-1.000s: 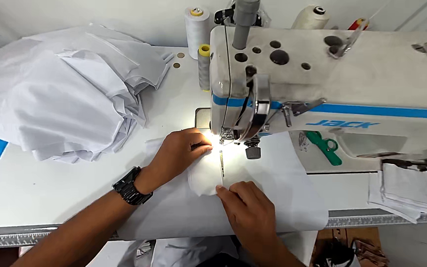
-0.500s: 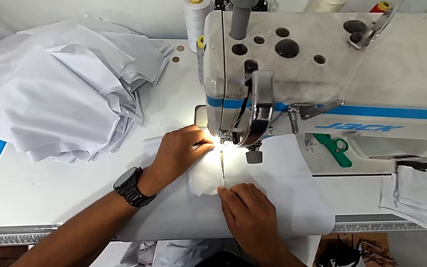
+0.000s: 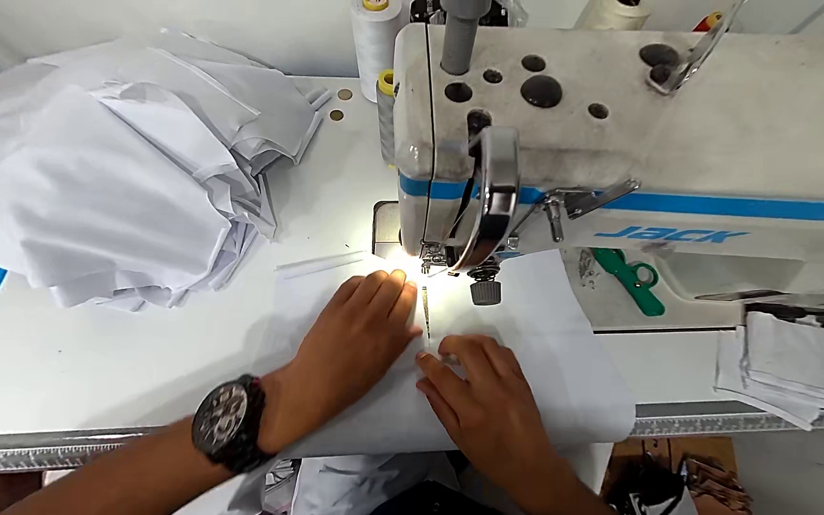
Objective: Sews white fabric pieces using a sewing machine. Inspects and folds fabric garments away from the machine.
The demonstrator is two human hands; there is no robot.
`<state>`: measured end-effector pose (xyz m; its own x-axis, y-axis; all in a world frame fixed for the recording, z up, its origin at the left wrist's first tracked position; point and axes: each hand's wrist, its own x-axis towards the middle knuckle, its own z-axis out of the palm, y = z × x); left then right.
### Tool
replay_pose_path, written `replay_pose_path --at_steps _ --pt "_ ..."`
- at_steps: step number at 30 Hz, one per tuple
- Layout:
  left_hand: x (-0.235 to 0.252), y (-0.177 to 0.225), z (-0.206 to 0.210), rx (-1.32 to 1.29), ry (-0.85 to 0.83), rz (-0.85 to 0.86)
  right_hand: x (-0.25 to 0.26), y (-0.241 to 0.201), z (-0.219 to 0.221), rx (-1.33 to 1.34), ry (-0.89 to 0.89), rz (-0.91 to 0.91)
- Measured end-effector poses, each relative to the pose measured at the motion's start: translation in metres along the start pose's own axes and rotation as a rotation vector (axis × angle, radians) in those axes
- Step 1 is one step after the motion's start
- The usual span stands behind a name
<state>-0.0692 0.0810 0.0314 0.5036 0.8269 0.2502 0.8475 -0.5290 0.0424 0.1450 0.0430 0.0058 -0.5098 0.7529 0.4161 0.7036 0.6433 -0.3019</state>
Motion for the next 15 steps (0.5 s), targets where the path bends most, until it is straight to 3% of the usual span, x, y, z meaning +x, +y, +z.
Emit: replay_pose_path --at_steps 2,5,15 --pt "-0.017 0.006 0.001 -0.033 -0.090 -0.087 -0.001 0.016 -0.010 0.029 -0.124 -0.078" --pt "-0.027 0.001 0.010 -0.115 -0.075 -0.110 -0.004 0.033 -0.017 0.050 -0.246 -0.150" --pt "-0.009 -0.010 0.018 -0.185 -0.045 -0.001 -0.011 0.035 -0.020 -0.046 -0.265 -0.099"
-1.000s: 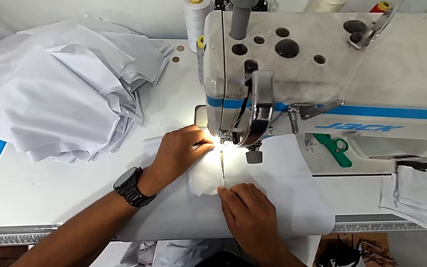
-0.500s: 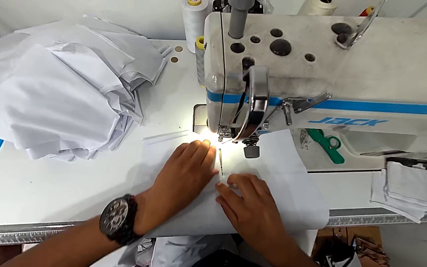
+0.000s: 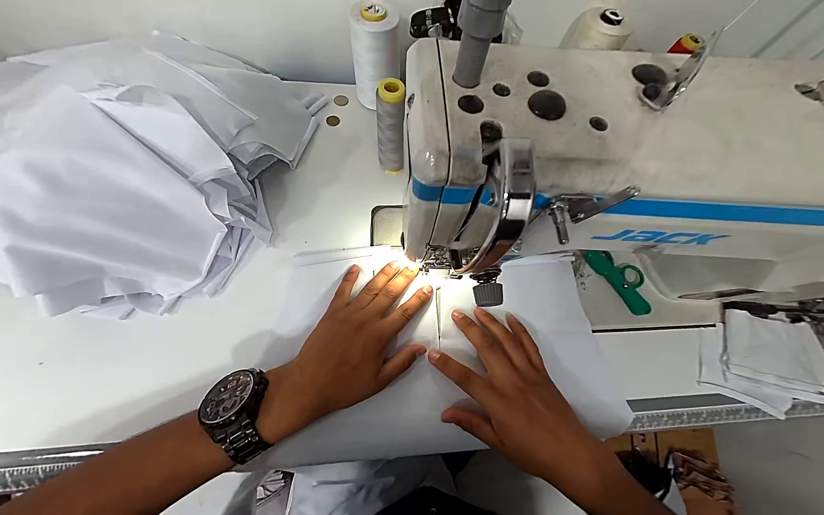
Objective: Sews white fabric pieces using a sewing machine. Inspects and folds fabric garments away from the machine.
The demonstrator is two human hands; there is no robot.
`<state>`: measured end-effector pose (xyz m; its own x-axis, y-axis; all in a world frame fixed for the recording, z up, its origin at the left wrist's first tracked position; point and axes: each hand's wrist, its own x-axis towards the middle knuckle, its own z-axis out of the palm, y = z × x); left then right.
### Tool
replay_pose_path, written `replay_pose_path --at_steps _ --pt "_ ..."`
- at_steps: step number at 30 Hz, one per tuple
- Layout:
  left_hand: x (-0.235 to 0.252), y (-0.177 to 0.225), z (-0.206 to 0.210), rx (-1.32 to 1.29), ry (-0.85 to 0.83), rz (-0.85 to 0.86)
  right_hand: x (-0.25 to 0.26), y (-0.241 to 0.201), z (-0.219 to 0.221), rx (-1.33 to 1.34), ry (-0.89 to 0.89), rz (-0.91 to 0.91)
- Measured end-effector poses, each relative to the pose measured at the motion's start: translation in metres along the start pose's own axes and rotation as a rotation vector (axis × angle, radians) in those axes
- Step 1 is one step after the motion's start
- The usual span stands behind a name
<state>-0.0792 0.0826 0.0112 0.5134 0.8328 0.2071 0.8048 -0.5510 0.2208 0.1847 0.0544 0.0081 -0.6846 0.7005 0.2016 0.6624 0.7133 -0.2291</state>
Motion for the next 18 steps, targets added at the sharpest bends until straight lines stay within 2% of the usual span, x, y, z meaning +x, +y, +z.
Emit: replay_pose_path --at_steps 8,18 --pt "0.001 0.000 -0.001 -0.008 0.015 -0.027 0.008 0.024 -0.008 0.016 -0.044 -0.137" --pt "0.012 -0.020 -0.006 -0.048 0.026 -0.015 0.030 0.045 -0.013 0.049 -0.077 -0.236"
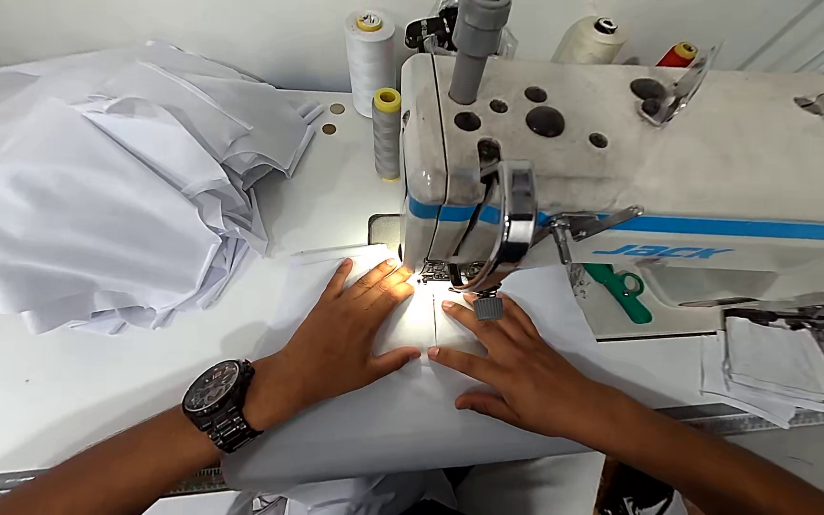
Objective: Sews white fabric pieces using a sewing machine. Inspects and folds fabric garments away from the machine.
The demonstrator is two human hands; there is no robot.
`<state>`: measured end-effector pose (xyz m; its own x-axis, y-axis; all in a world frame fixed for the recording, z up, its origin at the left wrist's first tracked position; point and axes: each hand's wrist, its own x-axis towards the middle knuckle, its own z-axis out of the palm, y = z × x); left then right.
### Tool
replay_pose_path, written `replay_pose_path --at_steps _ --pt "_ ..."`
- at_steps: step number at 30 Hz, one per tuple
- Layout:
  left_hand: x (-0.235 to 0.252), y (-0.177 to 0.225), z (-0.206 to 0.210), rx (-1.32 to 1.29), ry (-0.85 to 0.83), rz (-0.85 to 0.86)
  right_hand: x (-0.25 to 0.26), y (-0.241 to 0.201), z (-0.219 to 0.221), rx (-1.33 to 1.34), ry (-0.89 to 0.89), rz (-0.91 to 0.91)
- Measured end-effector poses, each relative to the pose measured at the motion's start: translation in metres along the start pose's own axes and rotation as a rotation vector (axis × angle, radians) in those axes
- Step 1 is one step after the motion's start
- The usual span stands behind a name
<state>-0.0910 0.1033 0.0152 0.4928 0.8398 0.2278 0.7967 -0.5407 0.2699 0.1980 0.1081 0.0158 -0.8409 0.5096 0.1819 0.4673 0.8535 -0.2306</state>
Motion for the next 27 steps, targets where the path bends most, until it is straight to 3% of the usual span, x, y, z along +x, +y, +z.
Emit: replay_pose_path --at_steps 11,17,22,27 --pt "0.042 -0.029 -0.017 -0.081 0.027 -0.013 0.036 0.052 -0.010 0.008 -0.009 -0.009" --pt "0.053 0.002 -0.064 -0.187 0.008 -0.046 0.042 0.058 -0.018 0.055 0.041 -0.032" --pt "0.054 0.001 -0.064 -0.137 -0.027 -0.034 0.043 0.061 -0.018 0.055 0.069 -0.058" --pt "0.050 -0.022 -0.037 -0.088 0.030 0.033 0.044 0.059 -0.019 0.062 0.061 -0.042"
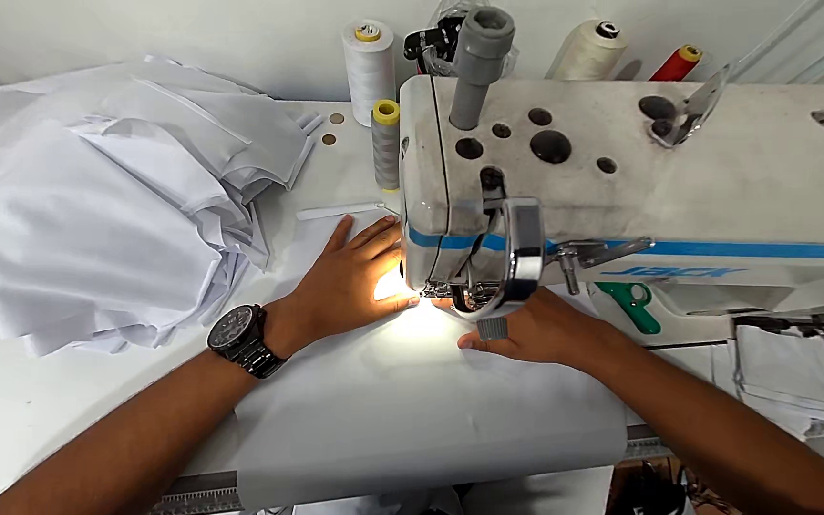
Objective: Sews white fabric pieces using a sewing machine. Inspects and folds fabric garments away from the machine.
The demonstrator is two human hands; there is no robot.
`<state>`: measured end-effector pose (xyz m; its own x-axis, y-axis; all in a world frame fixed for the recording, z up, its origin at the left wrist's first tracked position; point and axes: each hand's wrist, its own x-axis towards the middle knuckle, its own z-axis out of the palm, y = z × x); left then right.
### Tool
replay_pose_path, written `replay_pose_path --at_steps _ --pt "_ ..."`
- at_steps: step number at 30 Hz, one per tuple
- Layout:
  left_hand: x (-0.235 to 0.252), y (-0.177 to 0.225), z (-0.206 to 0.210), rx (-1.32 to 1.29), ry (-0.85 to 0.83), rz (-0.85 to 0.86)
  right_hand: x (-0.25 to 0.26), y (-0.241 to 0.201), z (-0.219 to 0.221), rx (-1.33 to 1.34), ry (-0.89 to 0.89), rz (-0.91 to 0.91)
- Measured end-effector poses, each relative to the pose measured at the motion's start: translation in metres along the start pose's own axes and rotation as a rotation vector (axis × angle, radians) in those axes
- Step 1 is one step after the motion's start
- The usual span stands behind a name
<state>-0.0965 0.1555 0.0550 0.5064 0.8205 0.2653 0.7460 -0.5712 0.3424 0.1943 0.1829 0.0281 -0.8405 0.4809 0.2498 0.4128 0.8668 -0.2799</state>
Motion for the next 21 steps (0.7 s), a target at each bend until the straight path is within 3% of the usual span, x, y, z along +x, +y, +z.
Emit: replay_pose_path --at_steps 21 --pt "0.0007 -0.0110 0.0109 -0.020 0.029 0.016 0.0024 -0.0004 -0.0040 0.003 -0.076 0.027"
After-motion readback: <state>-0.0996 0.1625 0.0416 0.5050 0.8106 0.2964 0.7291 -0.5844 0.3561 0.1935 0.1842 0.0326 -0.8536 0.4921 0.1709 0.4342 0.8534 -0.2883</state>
